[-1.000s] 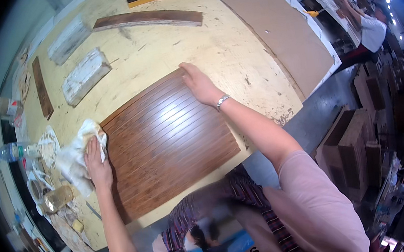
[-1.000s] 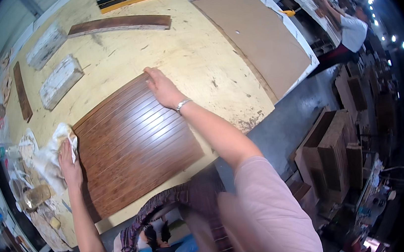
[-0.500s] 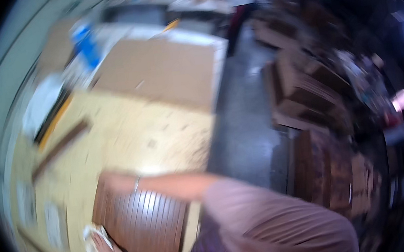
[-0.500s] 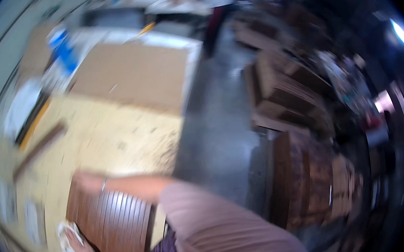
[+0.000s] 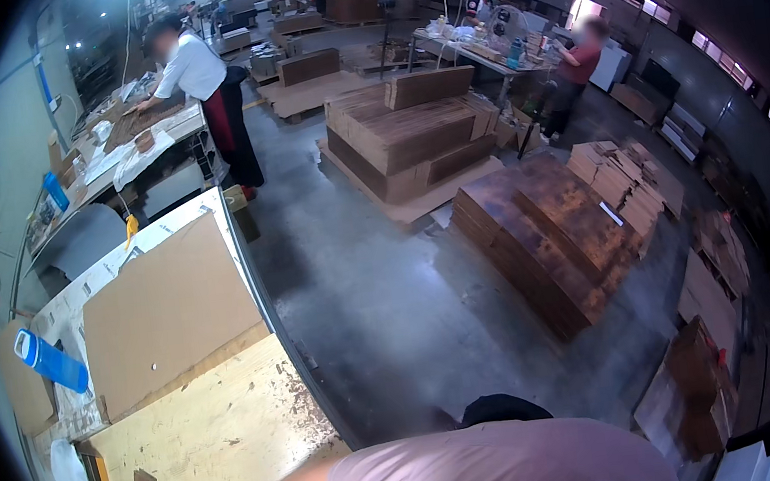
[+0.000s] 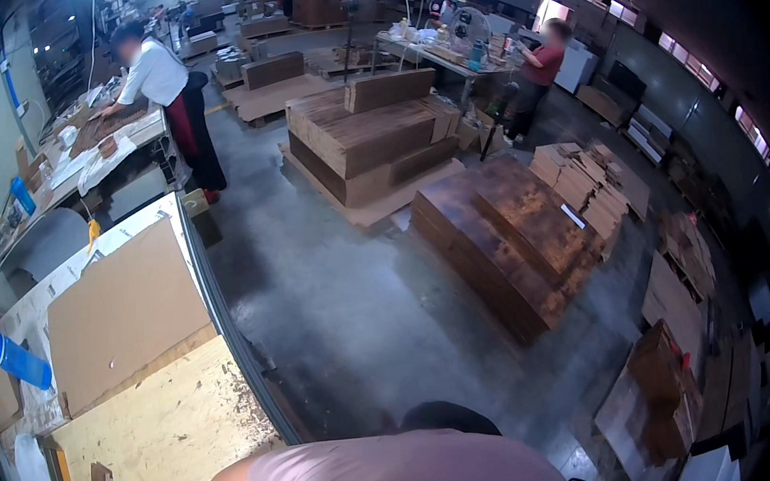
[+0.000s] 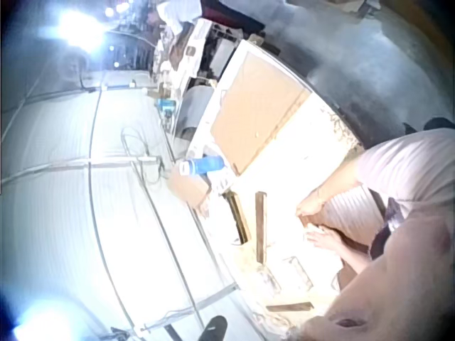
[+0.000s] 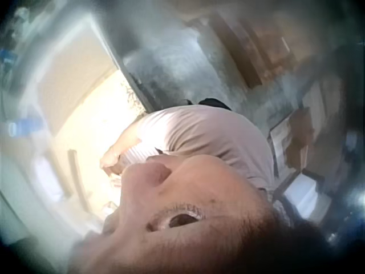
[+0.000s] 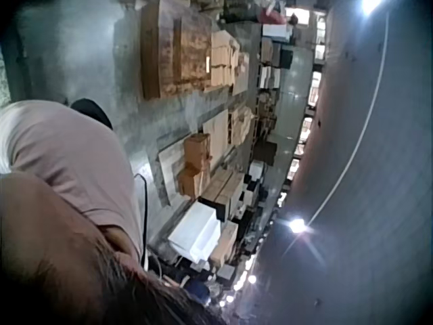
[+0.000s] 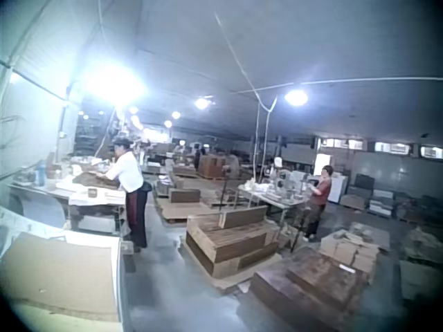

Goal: The person wipes wooden components with a cloth and a sponge, applying a liquid from a bottle and handling the pieces to clean different surfaces.

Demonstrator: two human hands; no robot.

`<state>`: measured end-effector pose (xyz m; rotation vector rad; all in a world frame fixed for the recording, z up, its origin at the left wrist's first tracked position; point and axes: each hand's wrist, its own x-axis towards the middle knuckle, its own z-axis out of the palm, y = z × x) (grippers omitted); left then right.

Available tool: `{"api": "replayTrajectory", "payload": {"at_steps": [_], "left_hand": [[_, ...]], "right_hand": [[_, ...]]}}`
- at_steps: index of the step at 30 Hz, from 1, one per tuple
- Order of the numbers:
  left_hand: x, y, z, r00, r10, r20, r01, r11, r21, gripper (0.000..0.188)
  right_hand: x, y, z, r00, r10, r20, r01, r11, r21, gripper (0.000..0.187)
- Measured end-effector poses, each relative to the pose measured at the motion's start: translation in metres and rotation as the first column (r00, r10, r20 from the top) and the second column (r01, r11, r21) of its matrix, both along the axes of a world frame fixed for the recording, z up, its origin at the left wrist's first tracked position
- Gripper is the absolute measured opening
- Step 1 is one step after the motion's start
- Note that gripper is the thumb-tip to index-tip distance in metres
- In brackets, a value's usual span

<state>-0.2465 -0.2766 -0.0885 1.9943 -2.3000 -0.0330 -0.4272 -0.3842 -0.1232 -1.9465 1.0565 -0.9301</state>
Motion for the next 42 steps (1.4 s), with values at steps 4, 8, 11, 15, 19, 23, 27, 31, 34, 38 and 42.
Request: {"api": "replayTrajectory", "payload": {"at_steps": [4, 8, 11, 15, 19, 23, 27, 31, 34, 38, 42], "left_hand": [[-0.036, -0.009, 0.018, 0.980, -0.198, 0.035, 0.198, 0.980, 0.014, 0.065], [0.058, 0.054, 0.017, 0.999, 0.024, -0.035, -0.025, 0.999, -0.029, 0.067], [0.052, 0.087, 0.026, 0.991, 0.131, -0.032, -0.132, 0.991, -0.032, 0.065], [0.028, 0.091, 0.030, 0.993, 0.104, -0.051, -0.107, 0.992, -0.069, 0.064], [0.006, 0.085, 0.028, 0.995, 0.021, -0.102, -0.031, 0.995, -0.094, 0.064], [0.055, 0.131, 0.042, 0.959, 0.001, -0.283, -0.021, 0.997, -0.068, 0.065], [-0.021, 0.175, 0.079, 0.881, -0.129, -0.455, 0.187, 0.979, 0.085, 0.067], [-0.039, 0.186, 0.059, 0.979, -0.129, -0.161, 0.159, 0.969, 0.188, 0.068], [0.027, 0.224, 0.054, 0.969, 0.178, -0.170, -0.155, 0.977, 0.144, 0.060], [0.060, 0.259, 0.034, 0.860, 0.446, -0.247, -0.439, 0.894, 0.086, 0.056], [-0.057, 0.229, 0.054, 0.970, 0.079, -0.231, -0.044, 0.987, 0.153, 0.059]], "right_hand": [[-0.003, 0.005, 0.005, 0.999, -0.028, -0.039, 0.028, 1.000, -0.005, 0.025], [-0.002, -0.001, 0.004, 0.995, -0.046, -0.084, 0.046, 0.999, -0.002, 0.026], [-0.007, 0.004, 0.005, 0.994, -0.047, -0.094, 0.050, 0.998, 0.030, 0.027], [-0.010, 0.011, 0.019, 0.992, -0.003, -0.122, 0.018, 0.993, 0.116, 0.032], [-0.014, 0.020, 0.027, 0.955, -0.073, -0.288, 0.058, 0.996, -0.062, 0.044], [-0.017, 0.076, 0.059, 0.953, 0.204, -0.222, -0.268, 0.911, -0.314, 0.103], [-0.073, 0.179, 0.083, 0.814, 0.481, -0.326, -0.550, 0.819, -0.165, 0.120], [-0.070, 0.204, 0.113, 0.667, 0.491, -0.561, -0.580, 0.814, 0.024, 0.105], [-0.063, 0.210, 0.094, 0.626, 0.419, -0.658, -0.593, 0.804, -0.052, 0.111], [-0.059, 0.212, 0.088, 0.593, 0.420, -0.687, -0.627, 0.776, -0.067, 0.110], [-0.060, 0.210, 0.087, 0.526, 0.502, -0.686, -0.623, 0.777, 0.090, 0.096]]}}
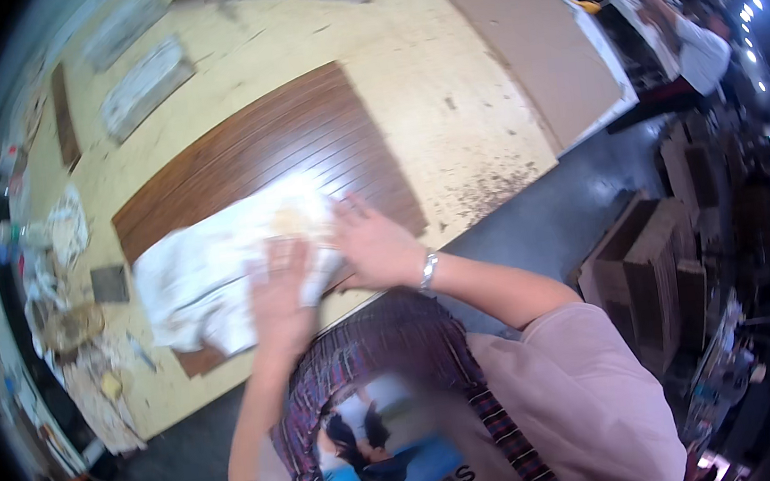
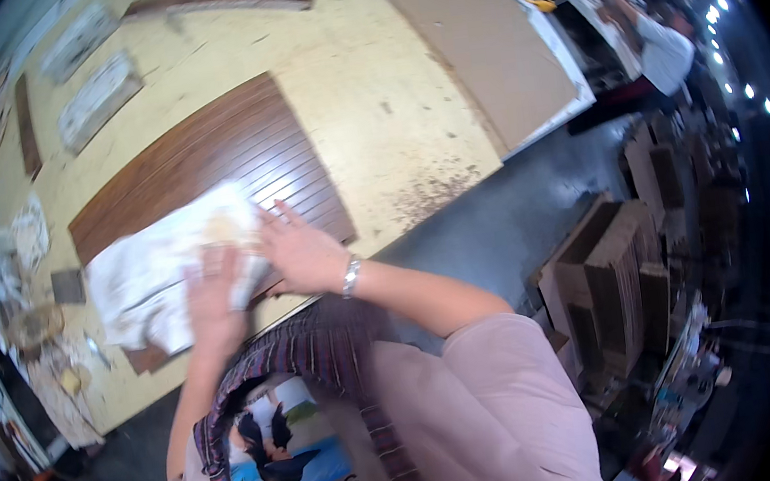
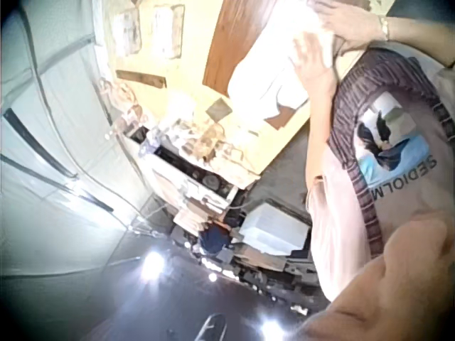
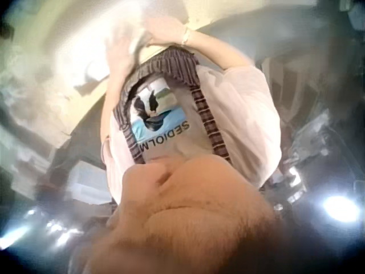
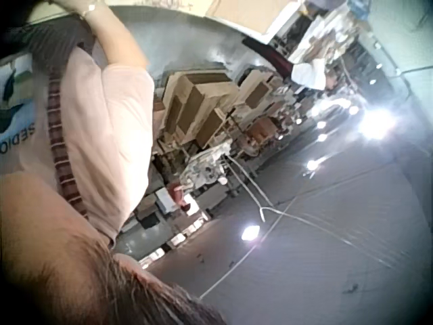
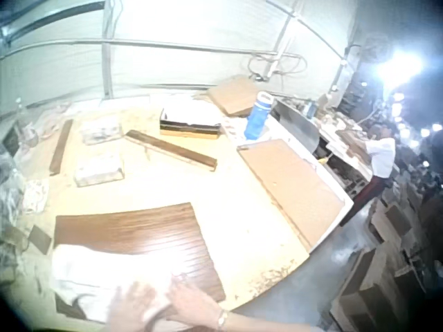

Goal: The person wipes wooden components with a cloth and a sponge, applying a liquid from a bottle and handling the pieces to clean different surfaces.

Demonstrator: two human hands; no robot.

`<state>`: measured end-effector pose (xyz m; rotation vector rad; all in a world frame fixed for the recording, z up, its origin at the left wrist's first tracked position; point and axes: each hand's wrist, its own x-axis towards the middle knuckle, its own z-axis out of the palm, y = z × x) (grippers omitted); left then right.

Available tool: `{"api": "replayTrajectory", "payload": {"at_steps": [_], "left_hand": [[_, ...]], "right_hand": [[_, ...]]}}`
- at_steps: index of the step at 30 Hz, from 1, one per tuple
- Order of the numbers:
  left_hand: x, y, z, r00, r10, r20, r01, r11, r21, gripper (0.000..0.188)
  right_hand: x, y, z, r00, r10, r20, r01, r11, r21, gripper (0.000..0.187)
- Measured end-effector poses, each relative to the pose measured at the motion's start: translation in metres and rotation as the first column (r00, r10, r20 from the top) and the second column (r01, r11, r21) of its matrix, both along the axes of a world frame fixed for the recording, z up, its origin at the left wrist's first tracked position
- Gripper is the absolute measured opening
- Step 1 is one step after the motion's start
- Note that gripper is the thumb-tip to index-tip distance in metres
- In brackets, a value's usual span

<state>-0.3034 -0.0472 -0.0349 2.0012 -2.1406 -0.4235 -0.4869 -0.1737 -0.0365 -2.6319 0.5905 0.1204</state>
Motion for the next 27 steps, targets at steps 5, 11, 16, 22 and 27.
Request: {"api": "replayTrajectory", "payload": {"at_steps": [5, 11, 16, 22, 27], "left_hand": [[0.066, 0.031, -0.001, 0.959, 0.216, -0.183, -0.222, 0.975, -0.013, 0.049], [0.140, 0.073, -0.020, 0.832, 0.554, -0.009, -0.549, 0.822, -0.152, 0.063], [0.124, 0.086, -0.011, 0.874, 0.482, -0.064, -0.486, 0.870, -0.083, 0.066], [0.240, 0.119, -0.002, -0.125, 0.588, -0.799, -0.817, 0.396, 0.419, 0.040], [0.263, 0.164, 0.016, -0.556, -0.052, -0.830, -0.690, 0.586, 0.425, 0.048]], "right_hand": [[0.002, 0.000, 0.007, 0.996, -0.044, 0.077, 0.051, 0.995, -0.090, 0.100], [0.007, 0.000, 0.013, 0.997, -0.022, 0.075, 0.030, 0.994, -0.102, 0.106], [0.011, 0.003, 0.015, 0.998, -0.025, 0.057, 0.032, 0.992, -0.121, 0.107], [0.013, 0.005, 0.018, 0.998, -0.037, 0.048, 0.044, 0.988, -0.146, 0.107], [0.037, 0.025, 0.029, 0.989, -0.143, 0.031, 0.145, 0.982, -0.124, 0.100]]}}
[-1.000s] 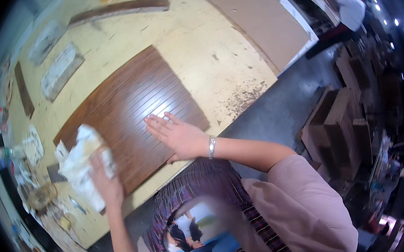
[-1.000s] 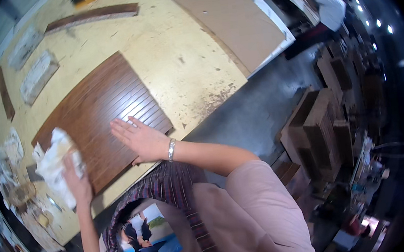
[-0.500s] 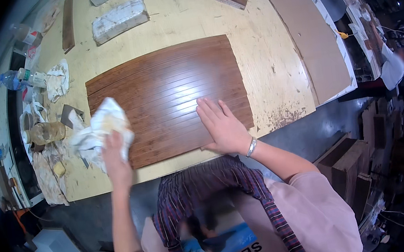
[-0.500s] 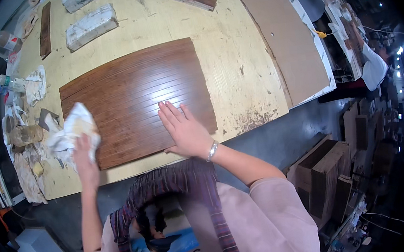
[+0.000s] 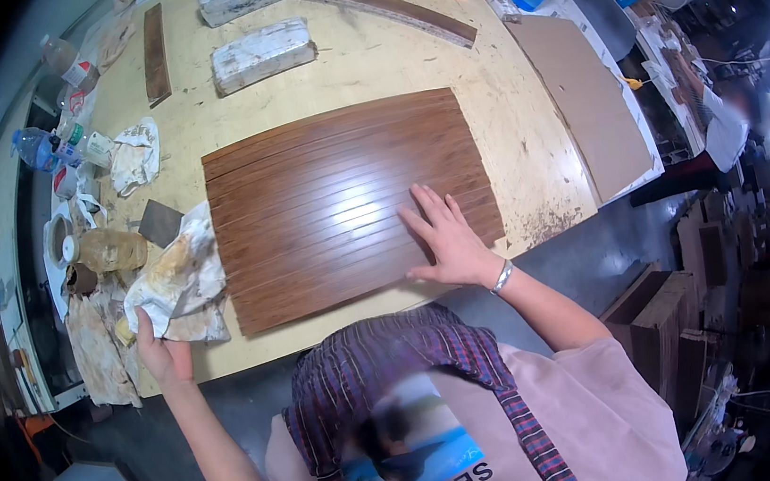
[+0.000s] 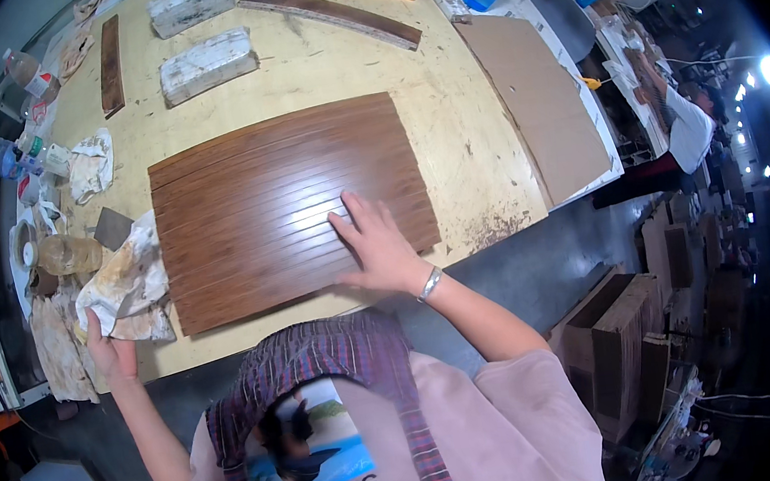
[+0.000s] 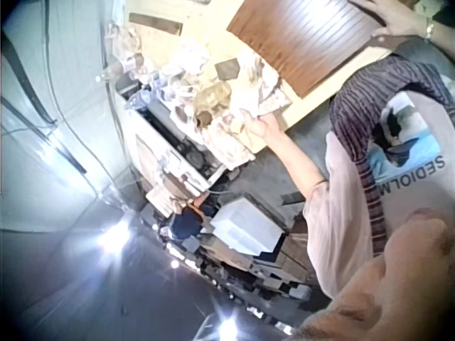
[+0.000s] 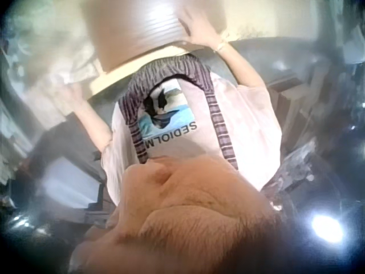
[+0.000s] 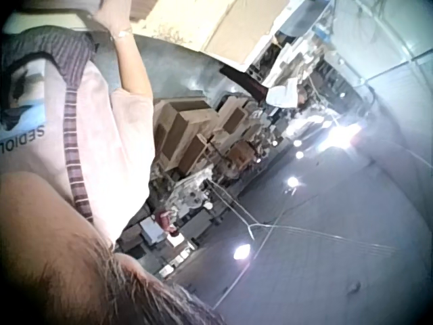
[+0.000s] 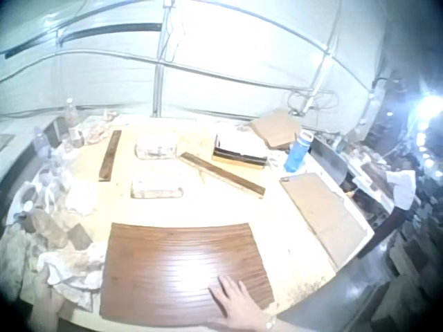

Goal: The person wipes wooden components with a cloth and a sponge, applying a liquid from a bottle and handling the pieces to clean different surfaces.

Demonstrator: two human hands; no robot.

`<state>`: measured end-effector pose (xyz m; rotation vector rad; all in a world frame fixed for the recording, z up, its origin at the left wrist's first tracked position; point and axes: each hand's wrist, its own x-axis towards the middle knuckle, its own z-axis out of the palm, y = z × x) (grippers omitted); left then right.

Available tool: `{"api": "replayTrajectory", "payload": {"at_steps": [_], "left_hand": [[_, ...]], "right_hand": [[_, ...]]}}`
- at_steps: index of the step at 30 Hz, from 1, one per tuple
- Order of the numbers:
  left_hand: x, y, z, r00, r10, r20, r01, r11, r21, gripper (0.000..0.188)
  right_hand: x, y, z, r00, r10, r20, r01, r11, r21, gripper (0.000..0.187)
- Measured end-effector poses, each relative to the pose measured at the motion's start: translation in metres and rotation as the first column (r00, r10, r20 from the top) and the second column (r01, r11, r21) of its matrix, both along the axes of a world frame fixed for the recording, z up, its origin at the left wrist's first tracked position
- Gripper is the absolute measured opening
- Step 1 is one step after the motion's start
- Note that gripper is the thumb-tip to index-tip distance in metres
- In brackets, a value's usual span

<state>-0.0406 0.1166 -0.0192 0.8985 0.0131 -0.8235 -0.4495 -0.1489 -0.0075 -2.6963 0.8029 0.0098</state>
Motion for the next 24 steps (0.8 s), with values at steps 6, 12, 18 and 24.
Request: {"api": "replayTrajectory", "payload": {"at_steps": [6, 12, 18, 24], "left_hand": [[0.006, 0.005, -0.008, 0.963, -0.233, -0.137, 0.168, 0.913, -0.373, 0.055], [0.025, 0.082, 0.004, 0.947, -0.282, -0.151, 0.225, 0.923, -0.312, 0.056], [0.076, 0.159, 0.010, 0.953, -0.304, 0.012, 0.269, 0.824, -0.498, 0.063], [0.076, 0.141, -0.001, 0.966, -0.150, -0.210, 0.048, 0.904, -0.426, 0.054]], "right_hand": [[0.139, 0.048, 0.016, 0.909, 0.008, 0.416, -0.151, 0.938, 0.312, 0.087], [0.287, 0.082, 0.015, 0.876, -0.007, 0.481, -0.257, 0.838, 0.481, 0.071], [0.375, 0.085, -0.031, 0.931, 0.361, 0.058, -0.365, 0.926, 0.100, 0.049], [0.418, 0.062, -0.048, 0.996, 0.051, 0.074, -0.023, 0.943, -0.331, 0.042]]}}
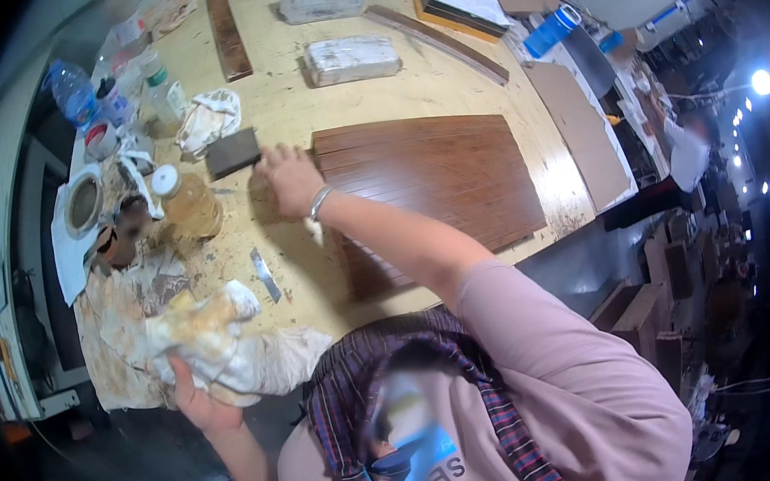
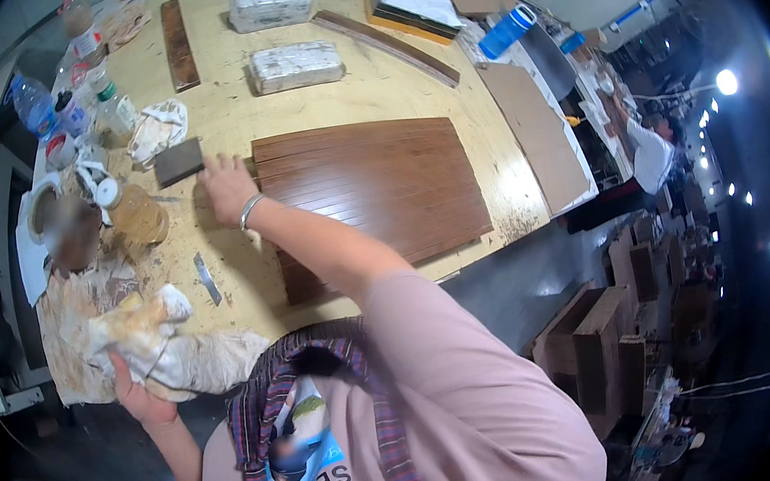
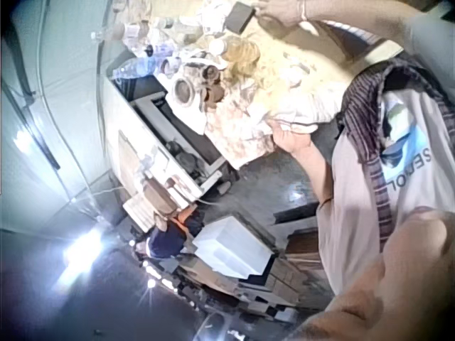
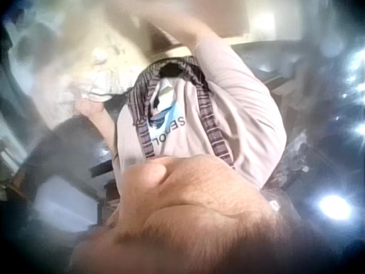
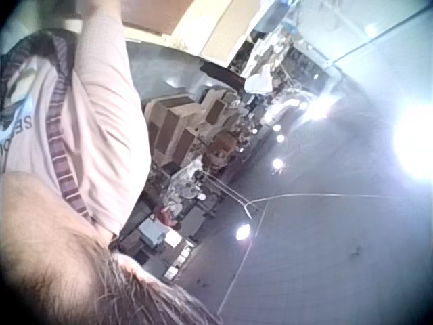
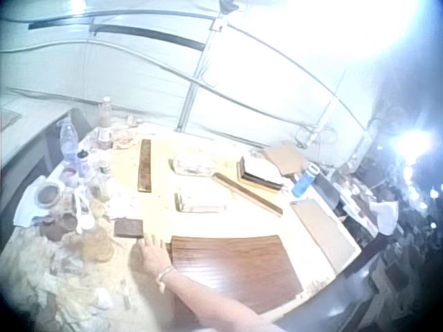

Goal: The person wipes wooden components with a cloth and a sponge, applying a liquid from a bottle and handling the pieces to clean different surfaces.

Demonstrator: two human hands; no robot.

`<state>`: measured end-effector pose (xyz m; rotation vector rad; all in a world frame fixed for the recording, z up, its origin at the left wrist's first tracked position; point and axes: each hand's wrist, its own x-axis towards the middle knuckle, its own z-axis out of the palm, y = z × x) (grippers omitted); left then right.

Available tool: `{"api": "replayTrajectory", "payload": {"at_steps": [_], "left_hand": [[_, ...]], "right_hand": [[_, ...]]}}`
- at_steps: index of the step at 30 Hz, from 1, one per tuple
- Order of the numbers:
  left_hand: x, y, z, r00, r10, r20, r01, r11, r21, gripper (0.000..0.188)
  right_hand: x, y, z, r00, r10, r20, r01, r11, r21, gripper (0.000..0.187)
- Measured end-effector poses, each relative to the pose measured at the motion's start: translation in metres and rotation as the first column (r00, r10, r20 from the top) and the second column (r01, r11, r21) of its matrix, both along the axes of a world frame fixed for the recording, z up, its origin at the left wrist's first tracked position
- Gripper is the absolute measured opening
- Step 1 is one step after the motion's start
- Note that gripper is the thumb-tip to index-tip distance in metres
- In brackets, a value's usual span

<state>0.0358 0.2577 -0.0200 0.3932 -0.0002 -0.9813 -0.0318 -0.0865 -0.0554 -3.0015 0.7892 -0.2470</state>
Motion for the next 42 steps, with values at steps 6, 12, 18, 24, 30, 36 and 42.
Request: {"api": "replayTrajectory", "payload": {"at_steps": [6, 12, 18, 24, 30, 36, 42], "left_hand": [[0.003, -0.015, -0.005, 0.991, 0.100, -0.084, -0.091, 0.990, 0.107, 0.046], [0.029, -0.017, -0.006, 0.978, 0.193, -0.078, -0.170, 0.958, 0.232, 0.047], [0.027, -0.030, 0.003, 0.991, 0.113, -0.075, -0.096, 0.973, 0.208, 0.048], [0.030, -0.041, -0.009, 0.989, 0.030, -0.147, -0.001, 0.981, 0.193, 0.049], [0.029, -0.059, -0.010, 0.999, -0.031, 0.023, 0.023, 0.961, 0.276, 0.051], [0.013, -0.052, -0.033, 0.803, -0.391, 0.449, 0.109, 0.838, 0.535, 0.020], [-0.010, -0.053, 0.001, 0.860, -0.235, 0.454, -0.019, 0.873, 0.488, 0.021]], "right_hand": [[0.002, 0.050, 0.030, 0.962, 0.254, 0.104, -0.267, 0.775, 0.573, 0.024], [-0.028, 0.095, -0.023, 0.907, 0.412, 0.090, -0.406, 0.794, 0.452, 0.009], [0.013, 0.056, -0.022, 0.990, 0.049, 0.129, -0.082, 0.963, 0.258, 0.011], [0.015, 0.080, 0.055, 0.897, 0.145, 0.418, -0.442, 0.360, 0.822, 0.056], [0.005, 0.091, 0.056, 0.960, 0.039, 0.276, -0.276, 0.259, 0.925, 0.033], [-0.008, 0.063, 0.065, 0.938, -0.169, 0.303, -0.232, 0.345, 0.910, 0.018], [-0.018, 0.035, 0.077, 0.957, -0.160, 0.244, -0.212, 0.193, 0.958, 0.020]]}}
